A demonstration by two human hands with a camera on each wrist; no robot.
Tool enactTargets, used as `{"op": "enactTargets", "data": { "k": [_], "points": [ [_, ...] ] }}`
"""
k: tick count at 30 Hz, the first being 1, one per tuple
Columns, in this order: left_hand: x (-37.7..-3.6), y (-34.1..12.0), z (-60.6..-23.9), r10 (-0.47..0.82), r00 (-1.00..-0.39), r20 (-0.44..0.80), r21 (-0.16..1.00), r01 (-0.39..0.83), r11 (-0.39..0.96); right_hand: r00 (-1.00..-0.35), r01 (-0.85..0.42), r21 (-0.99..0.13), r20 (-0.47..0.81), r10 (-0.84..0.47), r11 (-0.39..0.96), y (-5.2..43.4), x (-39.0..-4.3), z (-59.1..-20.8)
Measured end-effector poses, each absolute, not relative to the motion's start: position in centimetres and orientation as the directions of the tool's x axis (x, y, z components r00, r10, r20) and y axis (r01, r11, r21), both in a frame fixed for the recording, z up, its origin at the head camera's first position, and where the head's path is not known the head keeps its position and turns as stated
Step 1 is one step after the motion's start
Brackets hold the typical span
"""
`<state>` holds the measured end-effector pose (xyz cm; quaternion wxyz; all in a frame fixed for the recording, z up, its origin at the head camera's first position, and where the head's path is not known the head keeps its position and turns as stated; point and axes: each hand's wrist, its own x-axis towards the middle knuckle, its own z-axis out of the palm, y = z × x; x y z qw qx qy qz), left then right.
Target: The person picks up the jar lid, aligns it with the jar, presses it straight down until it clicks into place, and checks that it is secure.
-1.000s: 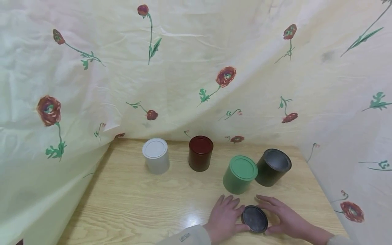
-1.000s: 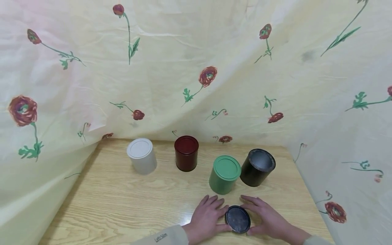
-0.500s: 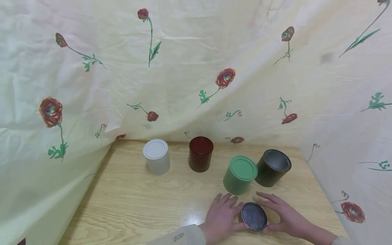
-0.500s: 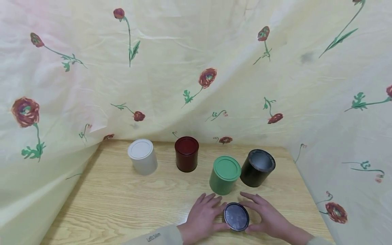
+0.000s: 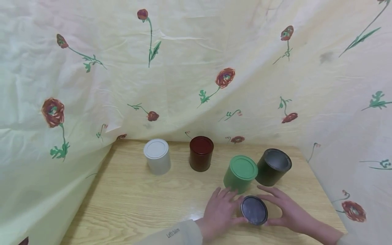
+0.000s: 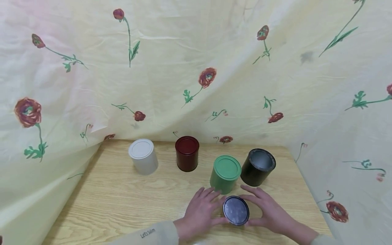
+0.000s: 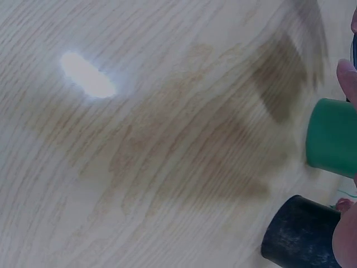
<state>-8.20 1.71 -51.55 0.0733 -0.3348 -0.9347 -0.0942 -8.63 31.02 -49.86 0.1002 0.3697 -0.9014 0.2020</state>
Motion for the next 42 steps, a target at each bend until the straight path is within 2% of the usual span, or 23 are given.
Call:
{"op": "enactTargets", "data": {
  "k": [12, 18, 28, 42],
  "points": [
    [-8.8, 0.9, -48.9, 0.62, -0.749, 0.232, 0.133, 0.656, 0.743, -0.689, -0.724, -0.33, 0.357, -0.63, 0.606, 30.5, -9.3, -47.3],
    [-9.4, 0.7, -48.0, 0.626, -0.729, 0.277, 0.08, 0.666, 0.741, -0.705, -0.709, -0.337, 0.353, -0.615, 0.619, 30.3, -9.6, -45.9],
    [-10.9, 0.3, -46.1, 0.64, -0.683, 0.353, 0.043, 0.695, 0.718, -0.684, -0.729, -0.328, 0.365, -0.631, 0.6, 30.0, -10.9, -44.4],
    [-13.8, 0.5, -43.6, 0.653, -0.71, 0.261, 0.042, 0.685, 0.728, -0.647, -0.759, -0.273, 0.413, -0.641, 0.591, 29.9, -13.3, -42.3]
  ]
}}
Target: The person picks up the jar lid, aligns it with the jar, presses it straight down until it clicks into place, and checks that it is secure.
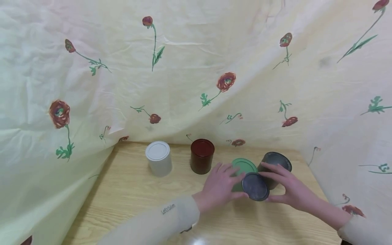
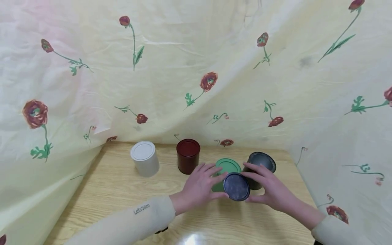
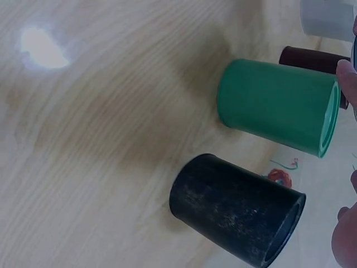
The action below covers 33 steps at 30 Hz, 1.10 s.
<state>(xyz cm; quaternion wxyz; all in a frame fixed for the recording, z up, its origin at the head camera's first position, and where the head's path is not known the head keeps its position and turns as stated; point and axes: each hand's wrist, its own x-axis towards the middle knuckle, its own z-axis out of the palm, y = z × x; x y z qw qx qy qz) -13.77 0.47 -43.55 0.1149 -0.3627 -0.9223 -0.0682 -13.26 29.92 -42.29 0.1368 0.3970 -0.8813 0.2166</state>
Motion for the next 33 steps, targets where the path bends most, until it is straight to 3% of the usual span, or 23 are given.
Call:
{"op": "enactTargets", "data": {
  "k": [18, 24, 33],
  "points": [
    [-18.2, 2.5, -42.2, 0.721, -0.661, 0.207, 0.103, 0.748, 0.656, -0.692, -0.71, -0.241, 0.413, -0.592, 0.662, 31.7, -15.0, -41.4],
    [-19.3, 3.1, -42.1, 0.719, -0.672, 0.178, 0.129, 0.74, 0.66, -0.698, -0.699, -0.214, 0.409, -0.587, 0.682, 32.1, -15.8, -41.2],
    [-21.2, 4.7, -42.2, 0.726, -0.655, 0.209, 0.078, 0.752, 0.655, -0.708, -0.673, -0.158, 0.42, -0.568, 0.723, 33.2, -16.9, -41.1]
  ]
}}
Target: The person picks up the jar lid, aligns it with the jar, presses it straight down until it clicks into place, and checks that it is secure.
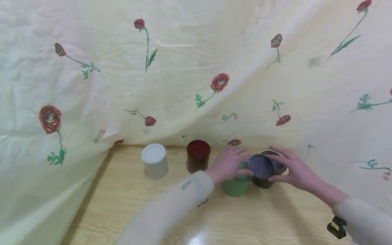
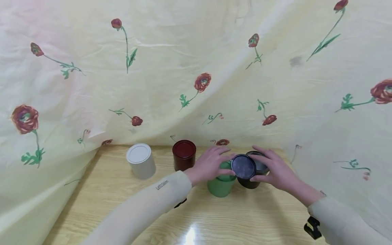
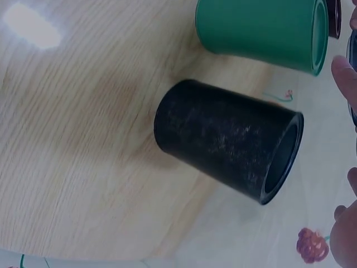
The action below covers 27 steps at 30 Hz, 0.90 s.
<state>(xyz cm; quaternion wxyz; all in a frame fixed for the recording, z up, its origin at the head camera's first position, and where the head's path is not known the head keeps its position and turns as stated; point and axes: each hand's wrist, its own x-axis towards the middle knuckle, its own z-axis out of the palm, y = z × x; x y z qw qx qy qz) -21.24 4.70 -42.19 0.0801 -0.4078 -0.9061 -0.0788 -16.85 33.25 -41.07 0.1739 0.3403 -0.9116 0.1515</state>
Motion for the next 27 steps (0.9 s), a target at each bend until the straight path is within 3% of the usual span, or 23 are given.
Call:
{"op": "enactTargets", "data": {
  "k": [12, 27],
  "points": [
    [-22.9, 7.6, -41.8, 0.749, -0.644, 0.158, -0.062, 0.75, 0.658, -0.77, -0.615, -0.226, 0.38, -0.512, 0.756, 35.4, -17.0, -40.8],
    [-23.6, 9.8, -41.7, 0.742, -0.663, 0.096, -0.007, 0.745, 0.667, -0.822, -0.558, -0.26, 0.307, -0.48, 0.788, 37.4, -17.0, -40.6]
  ]
}}
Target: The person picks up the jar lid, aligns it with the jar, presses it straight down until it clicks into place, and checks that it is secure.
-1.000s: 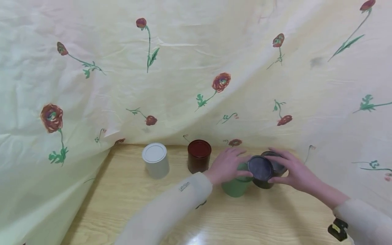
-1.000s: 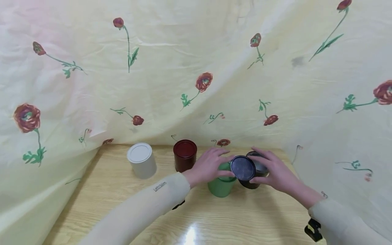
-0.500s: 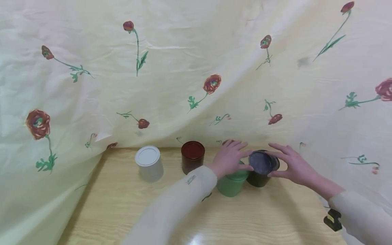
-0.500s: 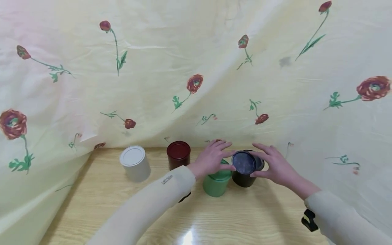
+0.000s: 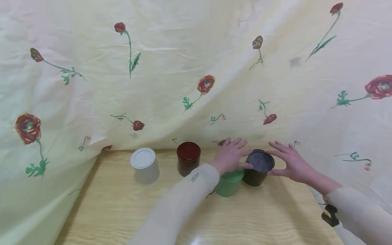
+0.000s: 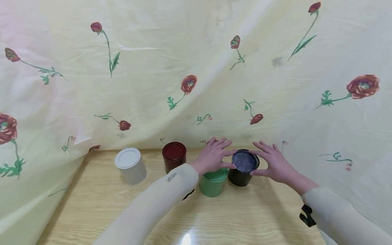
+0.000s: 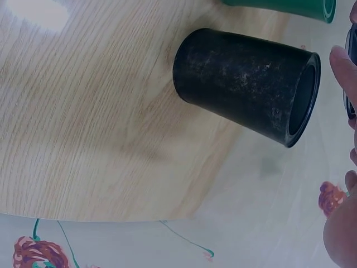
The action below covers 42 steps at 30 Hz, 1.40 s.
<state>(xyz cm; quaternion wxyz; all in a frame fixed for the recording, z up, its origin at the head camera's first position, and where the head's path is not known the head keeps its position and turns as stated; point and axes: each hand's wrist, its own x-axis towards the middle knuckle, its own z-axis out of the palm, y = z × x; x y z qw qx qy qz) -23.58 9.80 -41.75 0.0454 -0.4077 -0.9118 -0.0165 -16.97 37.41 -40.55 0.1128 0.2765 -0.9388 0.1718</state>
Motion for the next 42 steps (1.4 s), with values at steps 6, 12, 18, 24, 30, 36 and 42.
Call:
{"op": "enactTargets", "data": {
  "k": [6, 12, 18, 24, 30, 36, 42],
  "points": [
    [-23.9, 10.3, -41.9, 0.734, -0.677, 0.056, -0.02, 0.734, 0.679, -0.843, -0.529, -0.275, 0.277, -0.461, 0.803, 37.7, -17.4, -40.6],
    [-24.4, 10.7, -42.3, 0.727, -0.684, 0.05, -0.035, 0.727, 0.686, -0.856, -0.51, -0.274, 0.248, -0.453, 0.815, 37.9, -18.0, -41.0],
    [-25.1, 11.2, -42.9, 0.725, -0.688, 0.015, -0.01, 0.725, 0.688, -0.869, -0.493, -0.275, 0.214, -0.447, 0.826, 37.9, -18.4, -41.3],
    [-25.4, 11.8, -42.8, 0.727, -0.687, 0.004, -0.033, 0.726, 0.686, -0.876, -0.481, -0.275, 0.202, -0.439, 0.833, 38.3, -18.7, -41.3],
    [-25.6, 12.4, -42.7, 0.723, -0.691, -0.008, -0.029, 0.723, 0.69, -0.883, -0.467, -0.277, 0.189, -0.429, 0.84, 38.9, -18.9, -41.2],
    [-25.8, 12.9, -42.7, 0.719, -0.694, -0.028, -0.012, 0.72, 0.694, -0.895, -0.446, -0.291, 0.16, -0.417, 0.846, 39.1, -19.1, -41.1],
    [-25.8, 13.0, -42.9, 0.715, -0.699, -0.024, -0.022, 0.716, 0.698, -0.902, -0.431, -0.278, 0.125, -0.412, 0.859, 39.1, -19.6, -41.4]
  ]
}}
